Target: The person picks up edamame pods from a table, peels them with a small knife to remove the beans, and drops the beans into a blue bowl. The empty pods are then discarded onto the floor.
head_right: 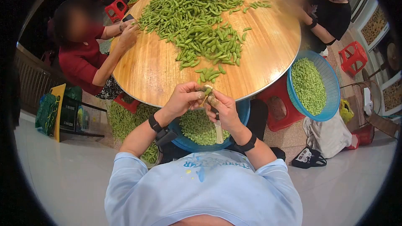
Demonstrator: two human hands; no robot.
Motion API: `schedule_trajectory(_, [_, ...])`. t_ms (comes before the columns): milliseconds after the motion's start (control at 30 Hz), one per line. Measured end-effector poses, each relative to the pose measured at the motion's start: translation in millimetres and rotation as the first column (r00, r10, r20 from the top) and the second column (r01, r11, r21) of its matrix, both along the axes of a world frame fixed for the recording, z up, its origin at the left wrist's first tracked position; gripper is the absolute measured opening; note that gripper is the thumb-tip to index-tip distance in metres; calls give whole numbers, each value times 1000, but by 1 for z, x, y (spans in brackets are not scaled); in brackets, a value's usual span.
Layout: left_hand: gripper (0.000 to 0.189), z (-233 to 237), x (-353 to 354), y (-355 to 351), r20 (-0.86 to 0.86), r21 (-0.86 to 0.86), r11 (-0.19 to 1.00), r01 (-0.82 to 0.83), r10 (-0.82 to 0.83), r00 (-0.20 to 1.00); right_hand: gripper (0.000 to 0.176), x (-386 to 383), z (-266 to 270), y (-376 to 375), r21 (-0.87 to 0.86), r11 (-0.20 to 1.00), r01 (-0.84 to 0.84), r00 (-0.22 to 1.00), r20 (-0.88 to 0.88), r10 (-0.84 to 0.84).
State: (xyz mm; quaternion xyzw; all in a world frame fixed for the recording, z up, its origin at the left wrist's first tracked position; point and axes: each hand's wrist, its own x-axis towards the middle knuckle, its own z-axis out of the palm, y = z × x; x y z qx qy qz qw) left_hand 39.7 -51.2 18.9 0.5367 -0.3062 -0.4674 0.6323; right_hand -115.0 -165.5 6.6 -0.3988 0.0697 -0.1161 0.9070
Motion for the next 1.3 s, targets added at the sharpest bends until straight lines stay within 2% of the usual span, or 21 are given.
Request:
schedule_trajectory(67, [19, -2, 8, 3, -498, -44, 976, 215, -208, 842, 31, -1, 0, -3, 72, 997, -40, 999, 1, 40])
schedule_trajectory(133, [18, -1, 2, 8, -547, -78, 971, 224, -230, 805, 26, -4, 1, -6, 279, 936, -217, 976, 32, 216])
schedule_trajectory(200, [16, 2, -3, 8, -594, -119, 966, 229, -254, 763, 25, -3, -1, -5, 370, 911, -184, 982, 21, 190])
schedule_trajectory(233, [17, 5, -6, 6, -267, 16, 992, 127, -118, 956, 23, -2, -2, -4, 459, 876, -150, 986, 8, 165])
schedule_trajectory(267, [17, 7, -8, 6, 115, 105, 994, -18, 6, 993, 23, -2, -2, -2, 460, 875, -151, 986, 7, 167])
schedule_trajectory(300, [17, 8, -10, 6, 115, 106, 994, -19, 6, 993, 22, -1, -1, -1, 474, 870, -137, 988, 8, 152])
schedule_trajectory(333, [18, 8, -11, 6, 604, -87, 994, -64, 104, 790, 20, 0, -1, 0, 488, 864, -125, 990, 7, 140])
schedule_trajectory(367, [19, 9, -13, 8, 897, -269, 963, -5, 253, 363, 20, 0, -2, 3, 490, 862, -128, 990, 5, 144])
schedule_trajectory(400, [19, 12, -15, 12, 897, -267, 964, -8, 252, 363, 19, 1, -2, 6, 520, 845, -124, 990, 10, 139])
schedule_trajectory(467, [18, 21, -18, 16, 986, -161, 987, -10, 161, 30, 18, 4, 1, 9, 542, 831, -123, 991, 20, 133])
schedule_trajectory(600, [15, 11, -21, 16, 948, -216, 976, -40, 220, 231, 24, 3, -2, 18, 424, 905, -37, 996, -55, 67])
schedule_trajectory(633, [15, 7, -21, 16, 712, -113, 981, -156, 189, 676, 28, 3, -5, 19, 376, 926, -17, 997, -68, 46])
schedule_trajectory(667, [15, 5, -22, 15, 284, 34, 979, -203, 185, 941, 28, 5, -7, 20, 376, 926, -18, 997, -68, 47])
schedule_trajectory(767, [17, 7, -29, 14, 534, -16, 972, -234, 206, 820, 24, 7, -10, 21, 45, 991, 128, 986, -110, -122])
schedule_trajectory(800, [17, 8, -30, 14, 534, -16, 972, -234, 207, 820, 24, 7, -10, 20, -201, 957, 211, 966, -104, -235])
schedule_trajectory(833, [17, 9, -32, 15, 663, -57, 972, -228, 207, 720, 24, 8, -10, 19, -432, 858, 279, 937, -71, -341])
schedule_trajectory(867, [18, 10, -34, 16, 773, -94, 973, -213, 206, 601, 24, 10, -11, 17, -429, 859, 279, 937, -73, -341])
schedule_trajectory(933, [18, 16, -38, 20, 771, -51, 976, -212, 173, 612, 35, 14, -14, 13, -810, 415, 414, 870, 218, -442])
schedule_trajectory(1067, [15, 13, -38, 29, 821, 80, 981, -174, 34, 570, 35, 14, -10, 13, -889, 149, 432, 868, 365, -337])
schedule_trajectory(1233, [11, 25, -45, 50, 814, 100, 989, -113, -16, 581, 24, 11, -19, 12, -927, 178, 329, 925, 278, -260])
schedule_trajectory(1300, [12, 34, -34, 75, 900, 307, 951, -24, -282, 332, 24, 4, -25, 7, -958, 153, 242, 968, 227, -111])
